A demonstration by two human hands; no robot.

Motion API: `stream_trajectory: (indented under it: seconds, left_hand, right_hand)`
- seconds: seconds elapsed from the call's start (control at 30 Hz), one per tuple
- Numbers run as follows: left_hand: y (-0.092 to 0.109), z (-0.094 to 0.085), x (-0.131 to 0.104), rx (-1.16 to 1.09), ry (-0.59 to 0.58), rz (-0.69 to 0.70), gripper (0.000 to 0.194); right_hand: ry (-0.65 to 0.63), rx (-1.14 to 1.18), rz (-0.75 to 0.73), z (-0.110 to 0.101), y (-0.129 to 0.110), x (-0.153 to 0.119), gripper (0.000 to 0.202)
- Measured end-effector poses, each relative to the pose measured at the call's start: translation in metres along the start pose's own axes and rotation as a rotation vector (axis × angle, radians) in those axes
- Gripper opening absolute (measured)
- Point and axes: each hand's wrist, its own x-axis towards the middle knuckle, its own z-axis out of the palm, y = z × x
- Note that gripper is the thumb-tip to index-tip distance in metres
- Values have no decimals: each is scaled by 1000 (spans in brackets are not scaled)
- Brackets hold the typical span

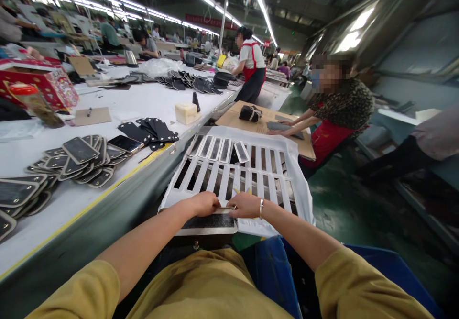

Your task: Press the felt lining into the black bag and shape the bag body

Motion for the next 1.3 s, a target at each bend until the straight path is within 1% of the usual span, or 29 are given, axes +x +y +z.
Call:
stream_trajectory:
  seconds: [0.2,0.37,0.47,0.57,0.7,0.83,1.03,1.17,1.3]
  left_hand:
    - [0,1,2,13,3,16,25]
    - [-3,-1,-4,16,-8,82,24]
    - [-4,0,-9,14,14,114,26]
    - [-3,3,-12,29,46,114,27]
    - [0,3,-12,50,56,100,26]
    - [-1,2,-9,55,52,91,27]
    - [-4,3,-4,68,31,85,26]
    - [0,3,-5,84,20,77,25]
    - [4,2,-10,111,16,84,24]
  right_hand:
    - [34,-38,65,8,-6,3,29]
    - [43,-43,75,10,-7,4,27]
    - [42,-24,65,9,-6,4,26]
    - [36,12,38,7,-4,4,26]
    - [27,87,-11,6,3,1,26]
    - [50,142,-26,9,8,-2,31]
    - [78,87,33,19,2,2,29]
    - [59,33,31,15,-3,2,28]
    - [22,-3,11,8,-7,0,27]
